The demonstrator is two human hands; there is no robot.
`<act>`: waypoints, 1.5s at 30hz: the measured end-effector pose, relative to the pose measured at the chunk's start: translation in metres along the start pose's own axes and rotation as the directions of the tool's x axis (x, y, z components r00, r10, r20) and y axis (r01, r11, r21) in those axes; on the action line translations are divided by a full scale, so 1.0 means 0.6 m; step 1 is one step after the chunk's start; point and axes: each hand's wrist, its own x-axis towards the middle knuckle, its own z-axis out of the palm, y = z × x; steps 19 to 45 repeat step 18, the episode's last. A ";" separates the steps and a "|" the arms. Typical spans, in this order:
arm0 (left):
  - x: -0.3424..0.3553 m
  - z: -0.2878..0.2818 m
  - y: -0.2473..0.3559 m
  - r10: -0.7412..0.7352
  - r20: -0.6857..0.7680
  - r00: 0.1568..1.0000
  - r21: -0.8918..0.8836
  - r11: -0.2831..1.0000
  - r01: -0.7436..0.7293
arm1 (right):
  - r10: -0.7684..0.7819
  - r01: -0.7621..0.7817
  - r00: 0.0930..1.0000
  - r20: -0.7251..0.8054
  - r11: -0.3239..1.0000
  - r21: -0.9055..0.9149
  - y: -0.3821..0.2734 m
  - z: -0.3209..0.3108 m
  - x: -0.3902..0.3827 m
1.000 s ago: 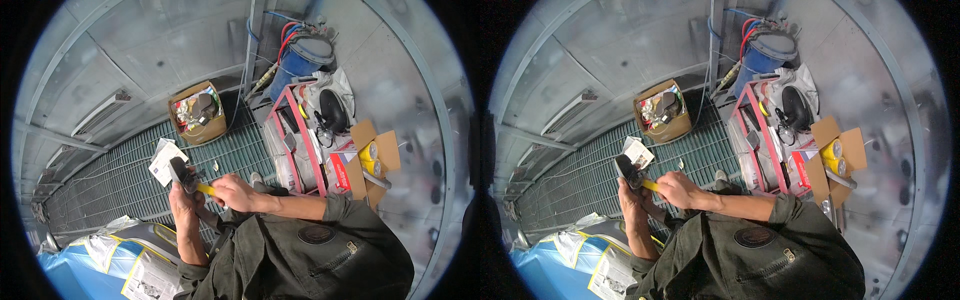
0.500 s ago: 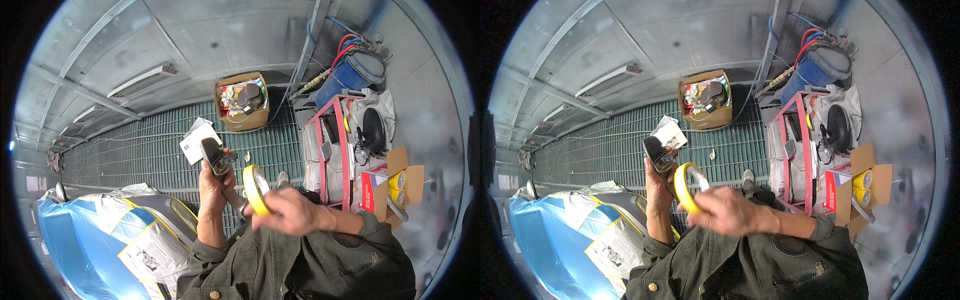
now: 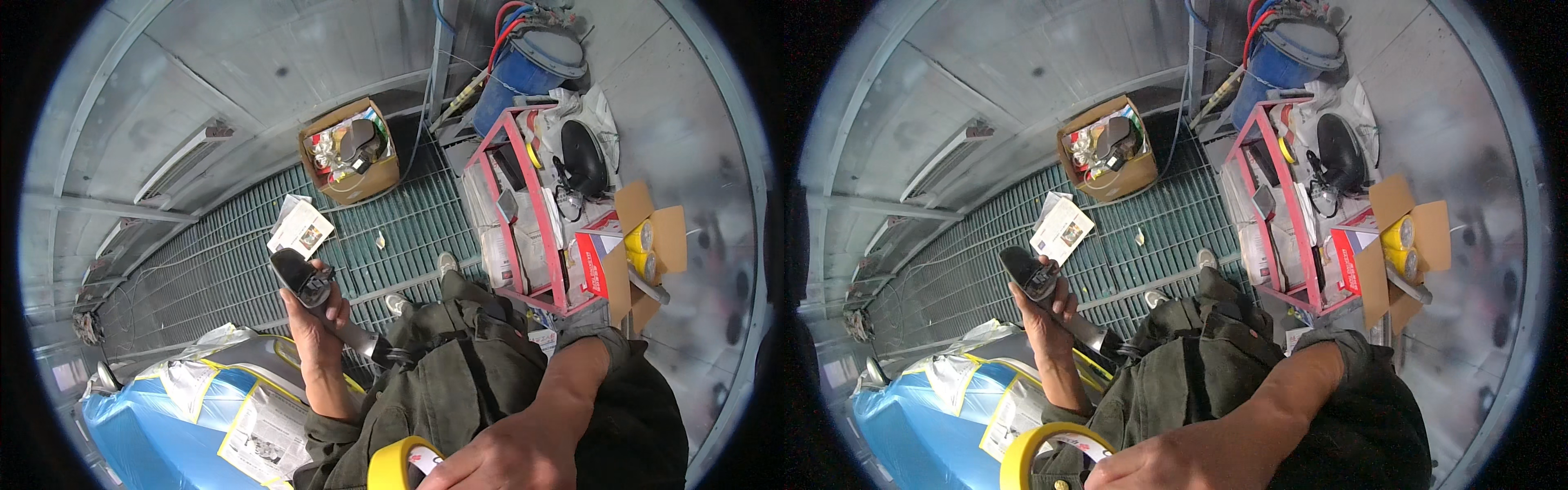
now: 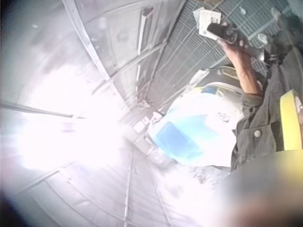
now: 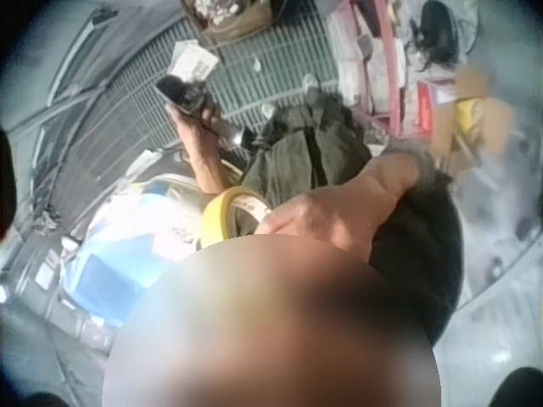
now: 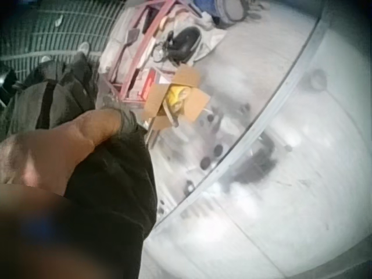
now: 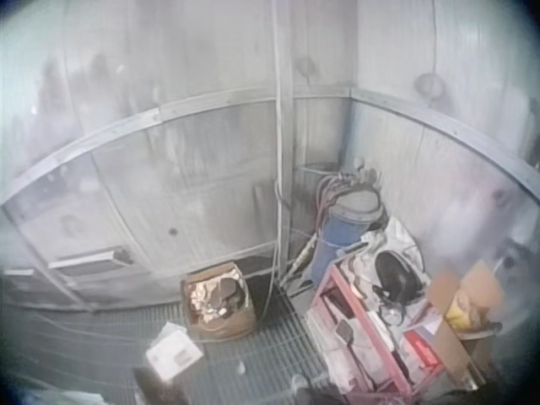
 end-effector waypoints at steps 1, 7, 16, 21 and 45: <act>-0.002 0.000 -0.003 -0.019 -0.008 1.000 -0.035 0.999 0.019 | 0.008 -0.008 1.000 -0.017 1.000 -0.005 -0.002 0.001 -0.003; 0.013 -0.002 -0.016 -0.101 0.037 0.994 -0.004 0.995 0.101 | -0.018 0.011 0.995 -0.101 0.998 -0.066 -0.004 0.013 -0.014; 0.011 0.000 -0.017 -0.073 0.074 0.995 -0.017 0.997 0.074 | 0.076 -0.076 0.997 -0.022 0.997 0.017 -0.013 -0.003 -0.003; 0.010 -0.001 -0.013 -0.062 0.055 0.997 -0.012 0.998 0.063 | 0.080 -0.079 0.997 -0.011 0.994 0.079 -0.003 -0.007 -0.003; 0.010 -0.001 -0.013 -0.062 0.055 0.997 -0.012 0.998 0.063 | 0.080 -0.079 0.997 -0.011 0.994 0.079 -0.003 -0.007 -0.003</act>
